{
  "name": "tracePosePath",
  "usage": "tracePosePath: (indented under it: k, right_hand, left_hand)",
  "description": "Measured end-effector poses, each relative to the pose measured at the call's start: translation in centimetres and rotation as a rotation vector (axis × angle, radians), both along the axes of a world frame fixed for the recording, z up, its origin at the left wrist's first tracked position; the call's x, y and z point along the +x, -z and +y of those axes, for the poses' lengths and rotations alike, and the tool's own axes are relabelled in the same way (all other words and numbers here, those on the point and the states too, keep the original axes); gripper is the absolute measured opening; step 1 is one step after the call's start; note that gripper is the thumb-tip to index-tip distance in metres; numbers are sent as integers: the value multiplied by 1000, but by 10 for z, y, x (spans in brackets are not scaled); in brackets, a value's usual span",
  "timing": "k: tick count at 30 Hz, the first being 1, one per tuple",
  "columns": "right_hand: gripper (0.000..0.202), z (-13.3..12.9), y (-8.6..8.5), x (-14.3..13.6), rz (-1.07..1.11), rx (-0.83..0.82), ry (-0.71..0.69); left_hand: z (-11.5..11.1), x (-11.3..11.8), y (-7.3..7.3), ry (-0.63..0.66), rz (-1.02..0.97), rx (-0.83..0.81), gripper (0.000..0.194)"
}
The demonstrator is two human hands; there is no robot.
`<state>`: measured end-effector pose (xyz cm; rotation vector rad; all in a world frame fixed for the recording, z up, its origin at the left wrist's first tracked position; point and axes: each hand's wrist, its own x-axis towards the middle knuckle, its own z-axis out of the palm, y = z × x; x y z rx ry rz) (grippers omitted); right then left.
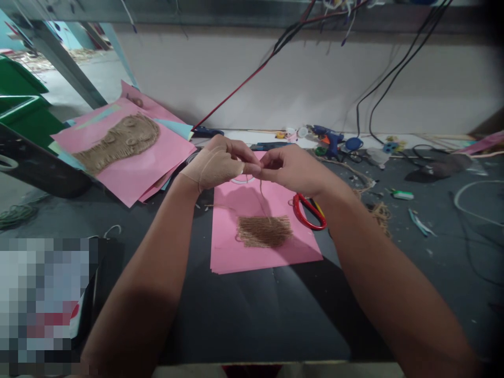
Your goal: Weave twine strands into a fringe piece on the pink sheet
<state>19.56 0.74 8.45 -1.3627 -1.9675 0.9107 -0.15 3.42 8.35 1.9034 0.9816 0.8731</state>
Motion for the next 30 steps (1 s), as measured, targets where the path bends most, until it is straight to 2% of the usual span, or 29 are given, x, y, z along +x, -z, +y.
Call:
tracePosePath:
  k: [4,8,11,15,23,30]
  right_hand:
    - [32,0,0,-2,120,-41,27]
    - [33,4,8,-2,358,-126,-46]
    - [33,9,15,-2,483,-205,-89]
    - [29,12,19,-1,569,-280,-69]
    - [23,10,16,-3,567,-290,-40]
    - [17,10,17,-6,494,-335,-64]
  left_hand:
    - [1,5,3,-67,-152,-38,11]
    - [5,12,10,-74,-289,-138,21]
    - [7,15,14,-73,-342,-202,26]
    - [10,14,18,-112,-386,-224,25]
    - [18,12,25,-212,-418,-239,27]
    - [19,15,28,-241,-439,-270,24]
